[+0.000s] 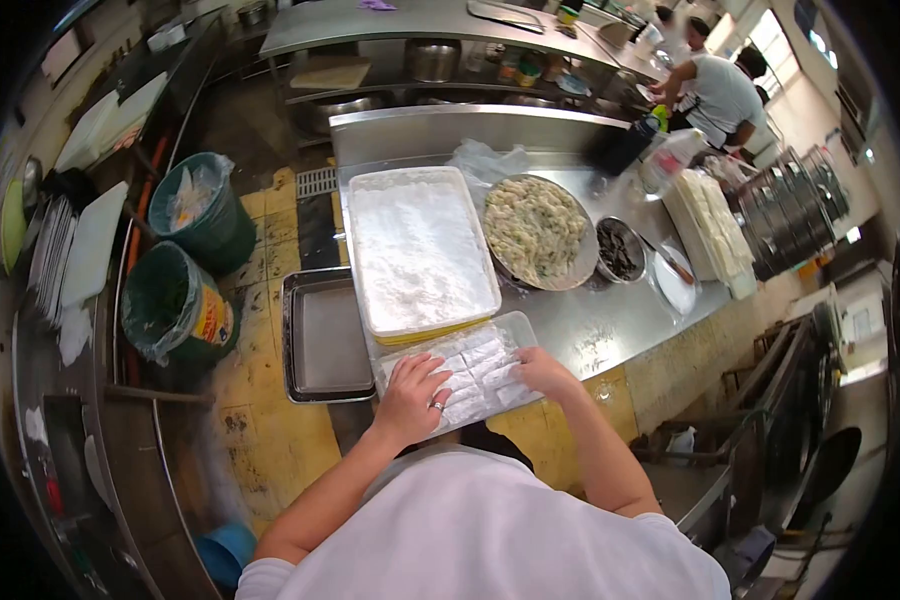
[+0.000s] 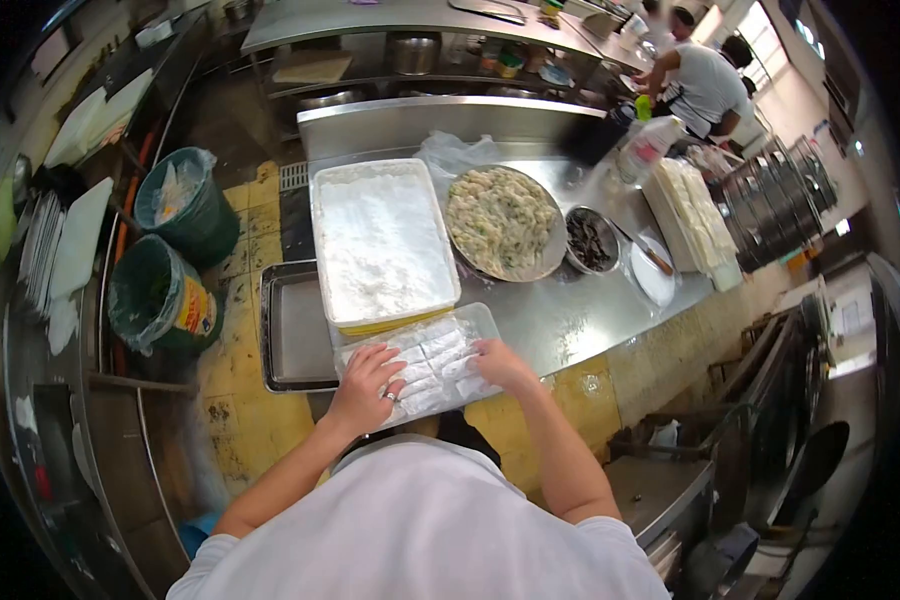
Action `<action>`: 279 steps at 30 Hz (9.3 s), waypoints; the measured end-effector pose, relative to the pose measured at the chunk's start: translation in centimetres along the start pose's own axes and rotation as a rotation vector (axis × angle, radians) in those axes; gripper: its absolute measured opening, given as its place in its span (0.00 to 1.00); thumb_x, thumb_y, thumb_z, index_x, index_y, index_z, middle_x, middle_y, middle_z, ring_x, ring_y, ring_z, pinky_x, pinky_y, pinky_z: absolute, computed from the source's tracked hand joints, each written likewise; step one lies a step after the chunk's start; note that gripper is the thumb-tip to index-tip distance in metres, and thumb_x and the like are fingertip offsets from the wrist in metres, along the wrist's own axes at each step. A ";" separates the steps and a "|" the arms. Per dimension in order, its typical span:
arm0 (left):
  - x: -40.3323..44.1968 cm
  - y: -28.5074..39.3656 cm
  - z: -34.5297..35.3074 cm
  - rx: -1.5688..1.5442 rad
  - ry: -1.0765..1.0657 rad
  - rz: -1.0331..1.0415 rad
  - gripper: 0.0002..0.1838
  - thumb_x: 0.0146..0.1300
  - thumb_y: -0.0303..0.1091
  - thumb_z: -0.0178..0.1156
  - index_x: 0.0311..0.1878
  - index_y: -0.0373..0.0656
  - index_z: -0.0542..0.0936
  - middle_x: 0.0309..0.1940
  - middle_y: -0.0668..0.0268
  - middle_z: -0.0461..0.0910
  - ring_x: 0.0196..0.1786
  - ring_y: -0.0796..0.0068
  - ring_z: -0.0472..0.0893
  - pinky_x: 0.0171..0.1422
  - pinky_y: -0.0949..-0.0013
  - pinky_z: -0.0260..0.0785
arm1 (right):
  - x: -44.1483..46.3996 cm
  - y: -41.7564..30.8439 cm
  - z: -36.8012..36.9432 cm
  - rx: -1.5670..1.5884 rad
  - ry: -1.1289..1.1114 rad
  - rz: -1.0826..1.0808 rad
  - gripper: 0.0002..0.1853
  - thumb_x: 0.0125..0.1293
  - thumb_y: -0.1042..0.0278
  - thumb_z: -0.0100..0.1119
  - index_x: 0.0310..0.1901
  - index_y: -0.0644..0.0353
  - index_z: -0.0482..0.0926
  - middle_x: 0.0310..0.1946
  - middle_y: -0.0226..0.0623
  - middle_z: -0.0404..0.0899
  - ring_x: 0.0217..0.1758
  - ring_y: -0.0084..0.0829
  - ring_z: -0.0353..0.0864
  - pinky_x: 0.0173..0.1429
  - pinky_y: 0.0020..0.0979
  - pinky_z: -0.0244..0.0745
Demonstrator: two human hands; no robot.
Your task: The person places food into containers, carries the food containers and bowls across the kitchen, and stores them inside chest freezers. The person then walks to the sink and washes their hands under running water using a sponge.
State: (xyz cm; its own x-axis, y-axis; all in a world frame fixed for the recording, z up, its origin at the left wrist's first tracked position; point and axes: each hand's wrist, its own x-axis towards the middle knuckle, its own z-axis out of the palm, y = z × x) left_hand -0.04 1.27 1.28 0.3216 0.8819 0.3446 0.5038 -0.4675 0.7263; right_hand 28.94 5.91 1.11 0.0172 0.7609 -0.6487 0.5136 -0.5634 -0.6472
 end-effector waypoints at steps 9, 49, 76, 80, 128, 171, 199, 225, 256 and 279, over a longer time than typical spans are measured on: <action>1.1 0.5 1.4 -0.076 -0.096 0.094 0.15 0.61 0.32 0.67 0.52 0.42 0.85 0.58 0.56 0.81 0.68 0.52 0.74 0.75 0.45 0.60 | -2.5 -0.1 2.7 -0.438 0.226 -0.154 0.19 0.58 0.63 0.68 0.44 0.71 0.82 0.42 0.63 0.84 0.50 0.56 0.85 0.56 0.48 0.79; 3.6 -2.7 -4.9 -0.033 0.217 -0.306 0.13 0.64 0.28 0.66 0.51 0.37 0.84 0.44 0.55 0.84 0.39 0.58 0.84 0.46 0.59 0.76 | 2.0 -12.8 4.3 -0.461 0.484 -0.782 0.10 0.58 0.78 0.57 0.41 0.65 0.84 0.38 0.52 0.82 0.47 0.54 0.82 0.54 0.49 0.78; 21.4 16.2 28.1 -0.395 -0.277 -0.333 0.14 0.64 0.32 0.69 0.52 0.39 0.86 0.38 0.59 0.87 0.38 0.70 0.86 0.44 0.67 0.77 | 15.6 19.0 -51.2 -0.515 0.968 -0.164 0.18 0.59 0.71 0.61 0.50 0.68 0.83 0.51 0.57 0.82 0.59 0.52 0.80 0.67 0.43 0.74; 24.9 18.2 39.9 -0.509 -0.424 -0.618 0.18 0.66 0.35 0.68 0.57 0.40 0.84 0.41 0.58 0.88 0.41 0.71 0.86 0.48 0.66 0.78 | 17.9 22.0 -54.9 -0.777 0.851 -0.176 0.14 0.61 0.70 0.62 0.47 0.68 0.81 0.49 0.53 0.80 0.57 0.54 0.78 0.65 0.46 0.74; 25.3 4.9 7.2 -0.776 1.177 -0.537 0.19 0.62 0.13 0.61 0.27 0.49 0.66 0.29 0.75 0.70 0.29 0.83 0.69 0.33 0.76 0.62 | 7.6 4.1 -26.4 0.299 0.018 -0.705 0.12 0.81 0.69 0.47 0.60 0.63 0.70 0.43 0.35 0.80 0.37 0.19 0.78 0.42 0.25 0.79; 13.9 -10.8 -9.1 -0.245 0.634 -0.891 0.21 0.65 0.30 0.68 0.21 0.40 0.67 0.19 0.71 0.64 0.25 0.75 0.61 0.31 0.61 0.57 | 7.9 -9.4 -5.0 -0.576 0.107 -0.708 0.12 0.64 0.74 0.55 0.46 0.70 0.83 0.44 0.59 0.84 0.50 0.57 0.84 0.55 0.49 0.79; -5.7 -11.5 -10.9 -0.499 1.137 -1.095 0.06 0.70 0.25 0.60 0.34 0.34 0.79 0.32 0.66 0.80 0.34 0.77 0.75 0.41 0.67 0.69 | 19.5 -13.6 2.2 0.544 -0.024 -0.363 0.07 0.61 0.75 0.53 0.33 0.65 0.82 0.28 0.39 0.81 0.28 0.37 0.80 0.33 0.39 0.74; 11.1 -17.5 -1.9 -0.465 0.915 -0.814 0.24 0.69 0.55 0.65 0.39 0.40 0.78 0.33 0.58 0.82 0.38 0.68 0.81 0.45 0.62 0.73 | 10.6 -21.9 10.5 -0.331 0.145 -1.059 0.15 0.66 0.65 0.60 0.47 0.68 0.76 0.42 0.56 0.80 0.49 0.57 0.82 0.54 0.52 0.77; 11.2 -13.0 -2.2 -0.004 0.807 -0.734 0.18 0.68 0.24 0.56 0.59 0.32 0.82 0.45 0.43 0.86 0.48 0.53 0.87 0.52 0.61 0.77 | 17.9 -16.0 1.3 -0.550 0.449 -0.689 0.12 0.68 0.66 0.56 0.34 0.67 0.83 0.33 0.59 0.84 0.38 0.59 0.86 0.45 0.54 0.81; 10.8 -12.0 -0.9 0.050 0.905 -0.692 0.18 0.70 0.22 0.54 0.61 0.34 0.80 0.48 0.44 0.86 0.50 0.49 0.87 0.53 0.58 0.78 | 15.0 -17.2 1.8 -0.588 0.495 -0.744 0.13 0.65 0.67 0.59 0.44 0.69 0.79 0.47 0.64 0.77 0.49 0.61 0.80 0.53 0.55 0.77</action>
State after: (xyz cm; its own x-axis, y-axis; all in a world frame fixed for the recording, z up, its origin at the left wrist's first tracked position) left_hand -3.35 16.42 -3.16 -0.7236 0.6618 0.1962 0.3858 0.1520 0.9100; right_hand 18.79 26.46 1.77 -0.1925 0.9698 0.1496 0.8689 0.2393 -0.4333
